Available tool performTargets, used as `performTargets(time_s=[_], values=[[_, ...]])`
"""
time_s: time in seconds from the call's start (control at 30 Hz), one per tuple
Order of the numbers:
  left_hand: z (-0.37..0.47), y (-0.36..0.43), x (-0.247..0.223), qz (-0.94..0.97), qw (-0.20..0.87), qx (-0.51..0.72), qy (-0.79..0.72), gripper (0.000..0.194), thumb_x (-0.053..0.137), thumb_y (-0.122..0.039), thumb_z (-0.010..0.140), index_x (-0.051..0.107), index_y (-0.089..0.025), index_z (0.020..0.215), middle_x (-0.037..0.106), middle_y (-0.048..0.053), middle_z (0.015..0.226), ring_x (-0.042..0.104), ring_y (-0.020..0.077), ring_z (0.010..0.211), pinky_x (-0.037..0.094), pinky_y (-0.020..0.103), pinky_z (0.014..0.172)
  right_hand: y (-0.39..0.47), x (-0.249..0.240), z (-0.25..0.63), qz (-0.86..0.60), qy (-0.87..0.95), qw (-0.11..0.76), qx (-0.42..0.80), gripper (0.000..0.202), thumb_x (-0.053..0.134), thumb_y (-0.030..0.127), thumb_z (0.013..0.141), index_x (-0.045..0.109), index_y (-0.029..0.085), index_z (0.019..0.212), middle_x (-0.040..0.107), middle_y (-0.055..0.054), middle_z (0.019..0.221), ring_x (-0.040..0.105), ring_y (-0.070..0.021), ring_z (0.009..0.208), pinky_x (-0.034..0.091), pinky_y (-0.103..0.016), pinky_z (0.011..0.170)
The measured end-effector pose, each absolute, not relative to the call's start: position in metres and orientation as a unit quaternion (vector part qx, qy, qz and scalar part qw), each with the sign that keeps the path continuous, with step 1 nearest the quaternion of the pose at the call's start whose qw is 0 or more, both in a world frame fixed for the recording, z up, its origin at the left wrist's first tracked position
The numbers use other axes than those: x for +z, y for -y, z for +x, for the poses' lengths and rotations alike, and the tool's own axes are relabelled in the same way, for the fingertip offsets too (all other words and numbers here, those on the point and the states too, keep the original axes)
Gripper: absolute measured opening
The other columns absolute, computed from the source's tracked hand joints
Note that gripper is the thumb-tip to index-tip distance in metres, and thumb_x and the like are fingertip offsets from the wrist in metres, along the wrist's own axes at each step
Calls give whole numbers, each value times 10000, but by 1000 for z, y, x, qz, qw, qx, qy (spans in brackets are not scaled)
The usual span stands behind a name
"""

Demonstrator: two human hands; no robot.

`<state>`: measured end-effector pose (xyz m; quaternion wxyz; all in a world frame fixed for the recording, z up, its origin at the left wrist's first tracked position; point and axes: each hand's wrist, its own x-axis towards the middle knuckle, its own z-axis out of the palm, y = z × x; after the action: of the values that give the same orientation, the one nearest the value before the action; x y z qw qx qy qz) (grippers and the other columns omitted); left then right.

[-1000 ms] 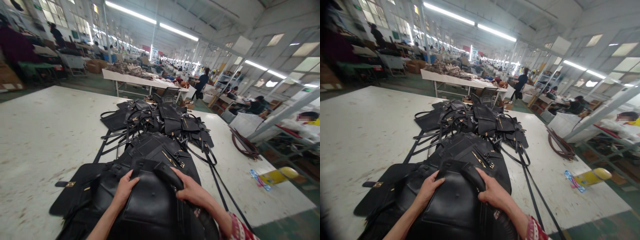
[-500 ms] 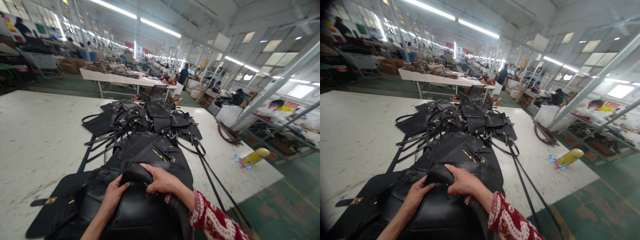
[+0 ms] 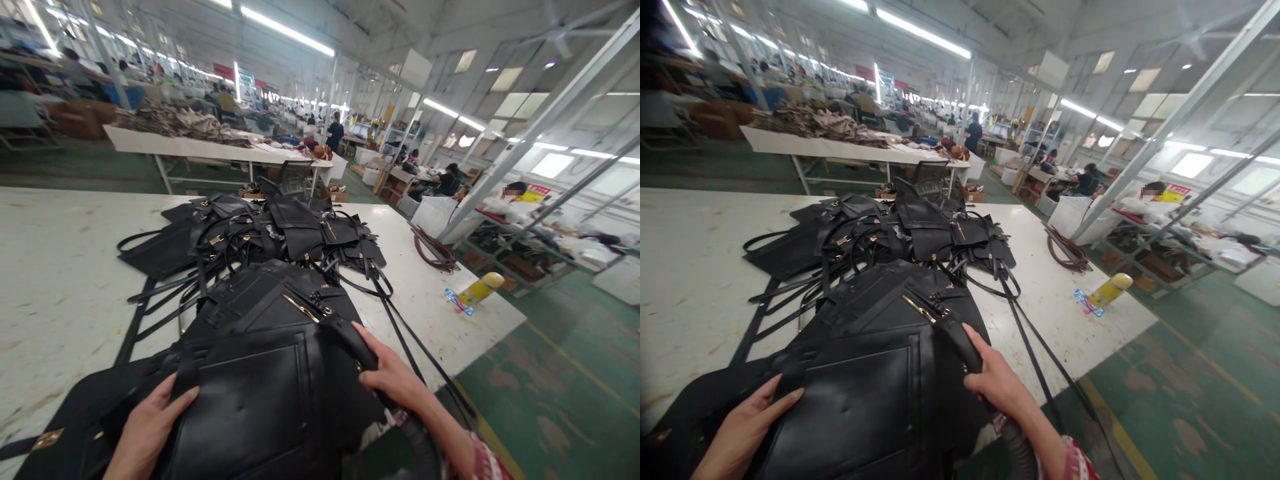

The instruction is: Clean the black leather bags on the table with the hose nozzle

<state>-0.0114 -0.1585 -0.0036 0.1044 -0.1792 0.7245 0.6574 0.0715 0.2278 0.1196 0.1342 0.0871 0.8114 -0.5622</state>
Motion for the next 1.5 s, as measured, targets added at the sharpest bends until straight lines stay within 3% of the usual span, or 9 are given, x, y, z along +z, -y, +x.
performTargets(time_s=[0.1,0.33,0.47,0.57,0.8,1.07,1.3,1.4,1.5], values=[[-18,158,-3,-166,106,605,-771,702,638,-541,612,458,-230,1215,548,99,1221,489,343,1121,429,460,951,-241,124,82,85,-815,198,-538,902,514,68,584,204,318,1393,559,58,638,493,-90,449,380,-168,421],[-47,118,26,121,-158,189,-962,568,429,-403,760,445,-118,1251,364,203,1333,320,364,1238,288,517,1006,-214,116,50,39,-832,256,-490,886,550,73,594,239,332,1382,545,61,585,514,-102,452,405,-165,420],[-65,73,35,214,-115,84,-967,568,499,-342,759,426,-168,1295,283,143,1418,129,361,1320,92,598,1030,-206,103,26,37,-829,263,-492,889,559,80,609,214,353,1381,565,48,612,543,-129,459,437,-204,424],[-77,52,27,224,-26,86,-970,668,590,-394,700,422,-143,1296,403,182,1322,240,364,1270,97,596,1022,-200,93,11,37,-816,262,-514,892,560,94,619,189,362,1385,569,50,614,547,-138,457,443,-217,415],[-88,43,32,256,-31,96,-961,639,660,-425,616,506,-121,1157,488,152,1098,402,323,1092,150,510,1028,-194,89,-8,43,-855,100,-506,875,535,95,643,166,320,1404,548,69,589,560,-110,503,468,-195,505],[-91,18,47,303,74,153,-938,568,689,-216,569,511,-199,1108,517,102,1101,451,287,1056,326,376,898,-218,84,22,57,-827,210,-518,888,575,104,622,197,331,1393,550,68,591,536,-115,443,440,-198,425],[-91,22,76,302,172,205,-915,132,644,-283,637,623,-235,758,627,-10,774,588,214,780,377,253,616,-227,97,28,58,-829,2,-556,842,578,138,630,243,294,1386,612,14,884,530,-104,528,475,-238,536],[-85,34,122,353,112,203,-907,36,621,-242,672,630,-236,706,589,-36,757,566,163,748,345,222,598,-252,113,47,69,-818,-60,-567,822,596,159,619,286,245,1375,564,-40,1121,564,-133,680,490,-258,636],[-81,47,180,358,-69,118,-923,92,622,-248,702,666,-255,782,553,-34,787,527,143,712,288,218,576,-277,123,68,110,-800,-76,-585,826,601,185,637,252,246,1383,593,-32,1004,543,-128,595,479,-259,553]])
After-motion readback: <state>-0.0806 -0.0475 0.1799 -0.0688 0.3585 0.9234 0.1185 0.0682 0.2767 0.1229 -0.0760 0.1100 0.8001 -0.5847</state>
